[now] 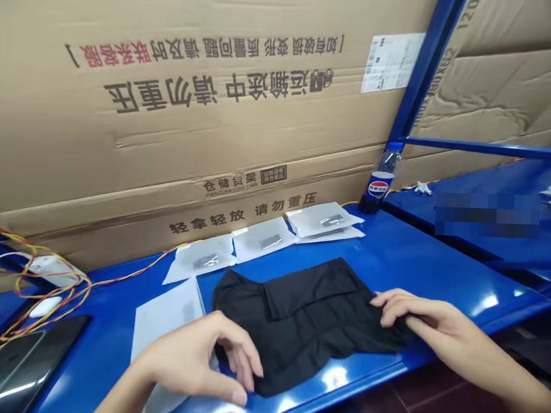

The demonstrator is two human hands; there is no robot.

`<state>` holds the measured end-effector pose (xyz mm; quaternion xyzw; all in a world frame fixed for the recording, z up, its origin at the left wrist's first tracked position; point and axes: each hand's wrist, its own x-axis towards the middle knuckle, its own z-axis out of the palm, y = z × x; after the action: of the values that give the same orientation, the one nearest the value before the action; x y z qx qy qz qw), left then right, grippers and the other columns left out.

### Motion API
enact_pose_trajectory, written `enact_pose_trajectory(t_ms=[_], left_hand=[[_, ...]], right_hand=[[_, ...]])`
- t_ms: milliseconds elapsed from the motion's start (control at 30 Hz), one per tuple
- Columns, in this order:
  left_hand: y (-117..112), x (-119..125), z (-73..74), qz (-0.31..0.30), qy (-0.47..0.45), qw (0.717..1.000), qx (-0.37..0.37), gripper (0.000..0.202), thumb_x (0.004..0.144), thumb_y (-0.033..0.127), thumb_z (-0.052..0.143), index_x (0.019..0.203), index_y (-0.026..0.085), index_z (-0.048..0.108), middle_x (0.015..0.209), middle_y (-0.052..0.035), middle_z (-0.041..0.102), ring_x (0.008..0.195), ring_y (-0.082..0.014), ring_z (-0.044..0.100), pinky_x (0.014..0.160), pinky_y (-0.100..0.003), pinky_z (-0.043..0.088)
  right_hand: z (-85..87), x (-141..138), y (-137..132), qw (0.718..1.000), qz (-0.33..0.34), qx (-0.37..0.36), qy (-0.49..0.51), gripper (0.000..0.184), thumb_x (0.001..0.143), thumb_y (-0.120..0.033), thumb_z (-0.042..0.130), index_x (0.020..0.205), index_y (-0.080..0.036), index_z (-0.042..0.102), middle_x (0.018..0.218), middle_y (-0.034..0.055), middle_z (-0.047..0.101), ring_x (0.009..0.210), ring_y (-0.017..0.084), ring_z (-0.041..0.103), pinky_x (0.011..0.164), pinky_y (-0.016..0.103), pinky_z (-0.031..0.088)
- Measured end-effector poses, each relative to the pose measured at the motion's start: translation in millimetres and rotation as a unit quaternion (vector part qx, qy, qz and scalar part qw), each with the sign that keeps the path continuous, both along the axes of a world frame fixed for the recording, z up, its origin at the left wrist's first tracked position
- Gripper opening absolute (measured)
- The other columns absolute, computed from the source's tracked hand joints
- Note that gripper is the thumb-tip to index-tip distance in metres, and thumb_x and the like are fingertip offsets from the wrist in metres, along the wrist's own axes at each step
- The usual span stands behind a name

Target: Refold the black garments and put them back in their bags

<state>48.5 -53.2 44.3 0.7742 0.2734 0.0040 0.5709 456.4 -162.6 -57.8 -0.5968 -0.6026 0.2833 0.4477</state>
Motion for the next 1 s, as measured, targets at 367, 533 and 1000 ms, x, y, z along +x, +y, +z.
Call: enact_pose_trajectory(t_ms=[367, 533, 1000], left_hand=[[12.6, 29.7, -61.2, 0.077, -0.024, 0.857, 0.510, 0.028, 0.100, 0.033, 0.069, 0.127, 0.025, 0.074, 0.133, -0.0103, 0.076, 0.123, -0.0293, 0.069, 0.106, -0.046, 0.056], [4.5, 25.1, -52.0, 0.054, 0.000, 0.847, 0.528, 0.014, 0.100, 0.029, 0.066, 0.110, 0.024, 0.074, 0.102, -0.0055, 0.080, 0.099, -0.0254, 0.071, 0.094, -0.043, 0.054], [67.1, 42.0, -25.7, 0.243, 0.013, 0.939, 0.243, 0.039, 0.086, 0.054, 0.065, 0.069, 0.023, 0.048, 0.059, 0.0036, 0.058, 0.059, -0.0165, 0.054, 0.060, -0.029, 0.043]], right_hand=[[2.9, -18.3, 51.5, 0.978, 0.018, 0.072, -0.196, 0.040, 0.097, -0.059, 0.062, 0.120, -0.032, 0.081, 0.129, 0.0083, 0.078, 0.126, 0.035, 0.069, 0.111, 0.056, 0.056], [2.5, -24.4, 43.6, 0.978, 0.026, 0.091, -0.187, 0.032, 0.101, -0.055, 0.060, 0.099, -0.032, 0.083, 0.102, 0.0078, 0.080, 0.098, 0.030, 0.074, 0.089, 0.046, 0.062], [47.1, -29.8, 140.8, 0.986, 0.072, 0.029, -0.151, 0.047, 0.098, -0.062, 0.052, 0.089, -0.023, 0.076, 0.087, 0.0063, 0.078, 0.079, 0.025, 0.066, 0.072, 0.037, 0.053]])
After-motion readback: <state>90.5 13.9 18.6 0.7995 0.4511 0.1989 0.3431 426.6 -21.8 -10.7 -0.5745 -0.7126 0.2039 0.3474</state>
